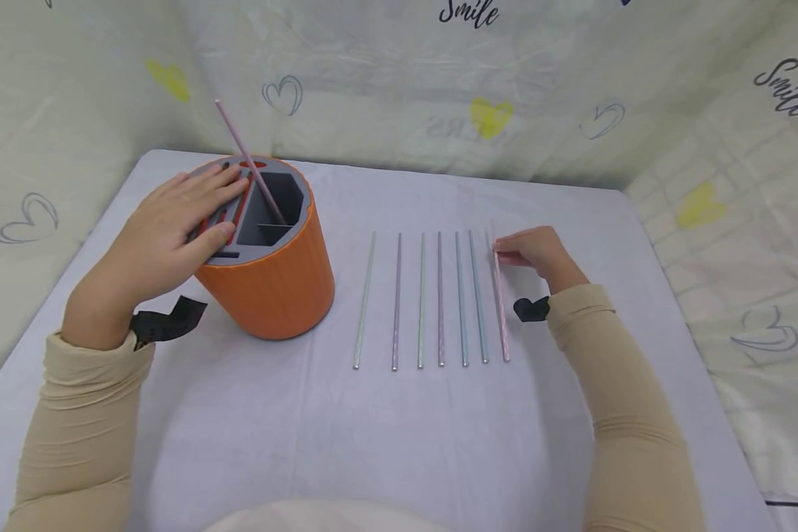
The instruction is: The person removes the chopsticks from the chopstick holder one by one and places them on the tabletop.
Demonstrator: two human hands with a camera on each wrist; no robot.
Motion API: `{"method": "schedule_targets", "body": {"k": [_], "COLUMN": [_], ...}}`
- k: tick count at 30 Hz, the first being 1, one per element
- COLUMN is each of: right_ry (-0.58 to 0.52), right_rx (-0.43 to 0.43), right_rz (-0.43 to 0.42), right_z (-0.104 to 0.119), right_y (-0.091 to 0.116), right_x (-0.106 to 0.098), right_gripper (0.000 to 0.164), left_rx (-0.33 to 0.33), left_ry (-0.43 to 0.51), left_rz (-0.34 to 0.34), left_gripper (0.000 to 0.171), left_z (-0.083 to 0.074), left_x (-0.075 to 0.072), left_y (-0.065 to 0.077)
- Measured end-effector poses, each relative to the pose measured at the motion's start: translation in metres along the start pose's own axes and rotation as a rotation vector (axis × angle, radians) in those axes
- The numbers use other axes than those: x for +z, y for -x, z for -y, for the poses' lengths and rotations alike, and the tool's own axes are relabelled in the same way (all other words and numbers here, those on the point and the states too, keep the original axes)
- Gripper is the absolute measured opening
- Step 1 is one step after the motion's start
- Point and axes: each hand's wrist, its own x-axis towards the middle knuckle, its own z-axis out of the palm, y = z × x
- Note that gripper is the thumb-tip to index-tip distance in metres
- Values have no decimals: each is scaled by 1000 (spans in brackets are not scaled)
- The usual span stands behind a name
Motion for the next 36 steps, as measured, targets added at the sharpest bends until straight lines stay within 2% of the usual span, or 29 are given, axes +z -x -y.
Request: {"method": "schedule_targets", "body": {"k": [7, 10, 14, 18, 22, 25, 28, 31, 36], "right_ry": [141, 120, 78, 6, -156, -210, -192, -220, -297], "right_rx": [36, 45, 40, -10, -119, -202, -256, -306, -460], "right_rz": [-105, -116, -131, -165, -108, -37, 3, 43, 109], "right_z": [-4, -3, 0, 13, 39, 66, 98, 127, 163], "right_y": [-8, -8, -6, 1, 12, 24, 38, 52, 70], "right_x": [8, 12, 16, 21, 35, 51, 72, 97, 142], "right_gripper": [9, 10, 20, 18, 10, 5, 16, 29, 32], "left_rx": [6, 7, 10, 10, 5, 6, 8, 6, 5], "left_ry": [2, 4, 7, 12, 9, 8, 9, 9, 7], "left_rz": [-5, -7, -12, -14, -12, -12, -13, -10, -5], "left_gripper": [54, 54, 54, 54, 53, 54, 54, 54, 54], "left_z": [2, 2, 2, 2, 3, 3, 3, 3, 3], "left_x": [1, 1, 1, 2, 1, 1, 1, 1, 1], "left_y": [0, 1, 1, 0, 1, 1, 1, 1, 1]}}
